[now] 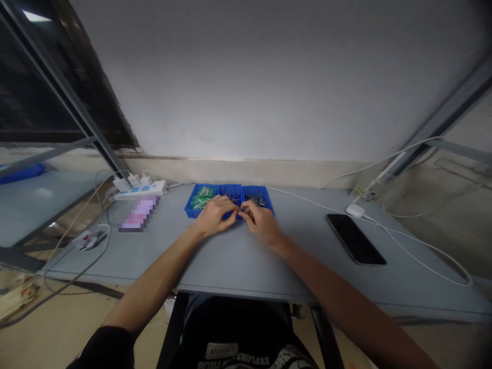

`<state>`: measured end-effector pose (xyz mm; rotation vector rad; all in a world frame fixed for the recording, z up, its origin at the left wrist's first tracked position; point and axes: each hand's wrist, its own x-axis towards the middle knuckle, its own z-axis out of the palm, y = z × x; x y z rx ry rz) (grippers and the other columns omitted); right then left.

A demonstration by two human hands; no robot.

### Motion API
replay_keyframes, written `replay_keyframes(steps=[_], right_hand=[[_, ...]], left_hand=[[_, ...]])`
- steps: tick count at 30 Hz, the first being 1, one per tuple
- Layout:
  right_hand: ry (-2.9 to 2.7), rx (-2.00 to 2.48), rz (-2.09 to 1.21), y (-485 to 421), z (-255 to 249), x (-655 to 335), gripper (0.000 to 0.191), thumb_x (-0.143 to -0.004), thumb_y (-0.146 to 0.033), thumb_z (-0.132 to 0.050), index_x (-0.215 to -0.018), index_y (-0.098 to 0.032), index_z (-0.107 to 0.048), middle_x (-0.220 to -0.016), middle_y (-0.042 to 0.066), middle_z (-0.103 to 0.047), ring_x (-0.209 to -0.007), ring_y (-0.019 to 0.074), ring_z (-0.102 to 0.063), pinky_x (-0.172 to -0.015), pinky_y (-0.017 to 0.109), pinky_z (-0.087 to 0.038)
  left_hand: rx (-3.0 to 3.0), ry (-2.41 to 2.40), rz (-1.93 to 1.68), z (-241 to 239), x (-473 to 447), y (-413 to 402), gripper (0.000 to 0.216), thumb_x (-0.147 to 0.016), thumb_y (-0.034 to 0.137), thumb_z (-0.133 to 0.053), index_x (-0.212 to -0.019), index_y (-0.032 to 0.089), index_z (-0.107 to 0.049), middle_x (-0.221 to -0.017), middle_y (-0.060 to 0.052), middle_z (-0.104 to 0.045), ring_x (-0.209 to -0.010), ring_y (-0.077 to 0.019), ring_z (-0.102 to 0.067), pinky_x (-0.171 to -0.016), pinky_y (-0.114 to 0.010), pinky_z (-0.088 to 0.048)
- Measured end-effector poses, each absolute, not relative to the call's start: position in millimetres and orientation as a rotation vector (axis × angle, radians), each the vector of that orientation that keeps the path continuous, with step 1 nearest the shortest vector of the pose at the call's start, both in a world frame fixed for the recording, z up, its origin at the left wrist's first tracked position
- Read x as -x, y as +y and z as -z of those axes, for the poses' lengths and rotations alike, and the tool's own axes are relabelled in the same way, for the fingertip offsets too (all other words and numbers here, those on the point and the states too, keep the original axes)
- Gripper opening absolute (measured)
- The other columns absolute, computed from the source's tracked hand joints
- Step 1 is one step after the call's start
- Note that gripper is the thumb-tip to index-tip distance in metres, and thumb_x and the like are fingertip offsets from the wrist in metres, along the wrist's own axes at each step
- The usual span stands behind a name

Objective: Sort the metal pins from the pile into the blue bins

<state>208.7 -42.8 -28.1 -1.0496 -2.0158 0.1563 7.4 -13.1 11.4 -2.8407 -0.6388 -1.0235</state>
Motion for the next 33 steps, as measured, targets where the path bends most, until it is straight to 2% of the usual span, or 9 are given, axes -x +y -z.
replay_keyframes(steps=[3, 9, 11, 14, 16, 19, 26, 33], right_hand=[[-2.034, 1.068, -0.164, -42.0, 27.9, -209.4, 0.014, -0.108, -0.029, -0.046, -0.102, -0.024, -0.058, -0.085, 0.003, -0.073, -0.076, 0.0186, -0.069, -0.069, 0.026, -0.043], [-2.035, 1.080, -0.175, -41.1, 27.9, -212.0, 0.032, -0.109, -0.033, -0.041, -0.080, -0.024, -0.053, -0.067, 0.001, -0.065, -0.059, 0.0170, -0.060, -0.061, 0.027, -0.036], [-2.024, 1.079, -0.184, -42.3, 27.1, -211.5, 0.030, -0.109, -0.034, -0.041, -0.084, -0.024, -0.054, -0.067, 0.001, -0.064, -0.060, 0.0171, -0.061, -0.061, 0.026, -0.037], [-1.998, 1.050, -0.235, -43.7, 25.7, -209.8, 0.015, -0.107, -0.033, -0.046, -0.102, -0.023, -0.056, -0.072, 0.000, -0.067, -0.063, 0.0174, -0.063, -0.064, 0.026, -0.041], [-1.996, 1.030, -0.263, -44.0, 25.1, -209.0, 0.010, -0.105, -0.030, -0.048, -0.106, -0.023, -0.055, -0.078, 0.001, -0.069, -0.067, 0.0182, -0.065, -0.067, 0.026, -0.042], [-2.008, 1.036, -0.271, -43.7, 24.7, -208.9, 0.009, -0.105, -0.026, -0.046, -0.102, -0.024, -0.054, -0.080, 0.002, -0.069, -0.071, 0.0189, -0.066, -0.069, 0.027, -0.042], [-1.991, 1.063, -0.339, -43.6, 26.6, -209.2, 0.013, -0.109, -0.029, -0.039, -0.103, -0.025, -0.050, -0.069, -0.002, -0.062, -0.058, 0.0173, -0.060, -0.062, 0.026, -0.041], [-1.954, 1.072, -0.350, -42.9, 28.8, -207.7, 0.013, -0.108, -0.032, -0.041, -0.101, -0.025, -0.049, -0.070, -0.001, -0.063, -0.061, 0.0180, -0.062, -0.062, 0.026, -0.041]], left_hand=[[2.838, -0.649, 1.004, -10.8, -7.5, -12.9, 0.024, -0.100, 0.024, -0.049, -0.093, 0.017, -0.070, -0.085, -0.006, -0.073, -0.081, -0.0197, -0.062, -0.076, -0.035, -0.042], [2.844, -0.703, 0.951, -6.8, -8.3, -12.2, 0.025, -0.102, 0.026, -0.049, -0.092, 0.018, -0.071, -0.086, -0.006, -0.072, -0.083, -0.0201, -0.061, -0.077, -0.036, -0.042], [2.844, -0.705, 0.951, -6.5, -8.5, -12.2, 0.025, -0.102, 0.026, -0.048, -0.093, 0.018, -0.070, -0.085, -0.006, -0.072, -0.083, -0.0200, -0.061, -0.077, -0.036, -0.042], [2.840, -0.695, 0.963, -7.2, -8.5, -12.3, 0.024, -0.101, 0.025, -0.048, -0.094, 0.017, -0.070, -0.084, -0.006, -0.072, -0.081, -0.0199, -0.061, -0.076, -0.035, -0.042], [2.836, -0.692, 0.970, -7.4, -8.4, -12.2, 0.024, -0.101, 0.025, -0.048, -0.094, 0.017, -0.070, -0.084, -0.006, -0.072, -0.081, -0.0198, -0.061, -0.076, -0.035, -0.042], [2.840, -0.691, 0.963, -6.8, -8.3, -11.5, 0.024, -0.102, 0.026, -0.048, -0.093, 0.018, -0.069, -0.084, -0.006, -0.072, -0.082, -0.0196, -0.062, -0.077, -0.035, -0.043], [2.846, -0.684, 0.978, -5.2, -10.0, -12.1, 0.028, -0.104, 0.028, -0.047, -0.096, 0.017, -0.072, -0.085, -0.006, -0.072, -0.081, -0.0194, -0.062, -0.076, -0.035, -0.043], [2.863, -0.723, 0.967, -3.6, -7.2, -11.8, 0.033, -0.108, 0.033, -0.045, -0.102, 0.018, -0.073, -0.087, -0.008, -0.073, -0.084, -0.0203, -0.063, -0.079, -0.036, -0.044]])
